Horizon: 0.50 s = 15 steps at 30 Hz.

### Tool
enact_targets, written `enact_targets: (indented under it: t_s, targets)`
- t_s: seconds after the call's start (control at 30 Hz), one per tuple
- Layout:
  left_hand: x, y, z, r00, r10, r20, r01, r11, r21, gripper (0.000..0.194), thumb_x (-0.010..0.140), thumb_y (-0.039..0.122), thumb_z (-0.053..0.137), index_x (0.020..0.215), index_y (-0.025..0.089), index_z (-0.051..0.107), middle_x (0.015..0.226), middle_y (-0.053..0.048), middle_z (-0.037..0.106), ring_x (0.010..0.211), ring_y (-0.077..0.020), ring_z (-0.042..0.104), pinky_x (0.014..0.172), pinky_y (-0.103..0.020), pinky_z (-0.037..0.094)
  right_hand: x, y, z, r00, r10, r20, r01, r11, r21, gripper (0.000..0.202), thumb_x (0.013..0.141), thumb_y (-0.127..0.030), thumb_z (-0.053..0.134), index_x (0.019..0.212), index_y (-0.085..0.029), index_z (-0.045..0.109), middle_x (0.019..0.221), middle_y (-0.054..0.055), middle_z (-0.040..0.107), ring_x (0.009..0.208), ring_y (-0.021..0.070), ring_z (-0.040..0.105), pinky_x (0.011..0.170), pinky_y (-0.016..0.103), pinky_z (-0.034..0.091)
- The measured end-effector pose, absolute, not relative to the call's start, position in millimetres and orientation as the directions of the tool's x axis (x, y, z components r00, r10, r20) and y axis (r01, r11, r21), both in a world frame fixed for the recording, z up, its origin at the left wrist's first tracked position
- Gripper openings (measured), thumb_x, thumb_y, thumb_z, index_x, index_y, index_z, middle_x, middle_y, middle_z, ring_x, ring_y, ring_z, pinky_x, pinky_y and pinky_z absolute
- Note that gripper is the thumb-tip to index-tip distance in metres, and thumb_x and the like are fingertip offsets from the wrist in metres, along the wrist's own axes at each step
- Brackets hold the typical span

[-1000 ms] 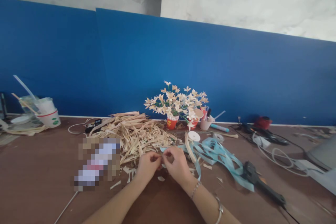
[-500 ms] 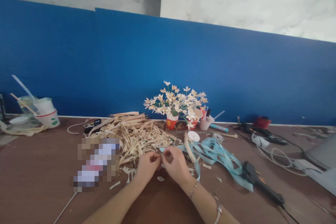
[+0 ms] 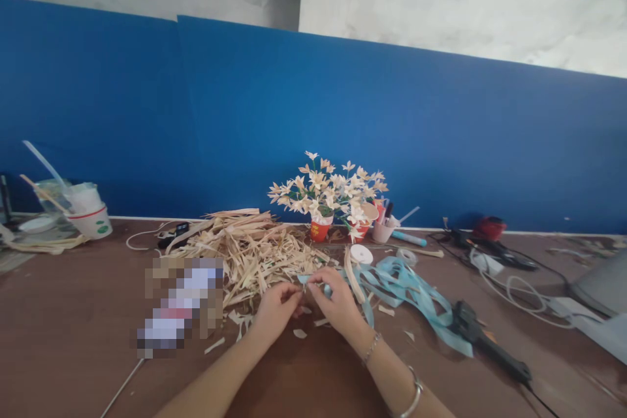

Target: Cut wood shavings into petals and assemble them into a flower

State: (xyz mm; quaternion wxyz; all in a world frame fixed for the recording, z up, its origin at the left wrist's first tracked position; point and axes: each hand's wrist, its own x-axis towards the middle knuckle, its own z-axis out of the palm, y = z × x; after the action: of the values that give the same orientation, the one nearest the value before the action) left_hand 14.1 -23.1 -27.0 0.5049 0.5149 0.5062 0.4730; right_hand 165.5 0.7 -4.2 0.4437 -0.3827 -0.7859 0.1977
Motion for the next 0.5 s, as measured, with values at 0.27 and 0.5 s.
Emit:
enact_targets:
  t_s: [0.27,0.5]
  targets:
    - [13.9,-24.6,-23.3,0.0,1.0,-0.024,-0.055,0.024,0.998,0.026,0.063,0.034,0.061,0.08,0.014,0.061,0.06,0.0,0.062,0.053,-0.0138,0.058,0.056,-0.028,0.049,164.3,1.1,-4.6,-0.308,0.798,0.519,0.407,0.603,-0.686,0.01,0.079,-0.017,0.051,0.072,-0.018,0.059,0.074,0.002,0.06,0.075,0.0164,0.055,0.07,0.028,0.043]
    - [13.8,-25.0,-21.8,0.019,1.0,-0.012,-0.013,0.012,1.0,0.017,0.065,0.03,0.058,0.073,0.015,0.062,0.057,0.001,0.062,0.052,-0.0132,0.058,0.055,-0.026,0.047,164.0,-0.1,-2.9,-0.322,0.804,0.5,0.438,0.595,-0.674,0.013,0.08,-0.017,0.05,0.069,-0.018,0.057,0.07,0.002,0.059,0.071,0.0155,0.054,0.067,0.027,0.043]
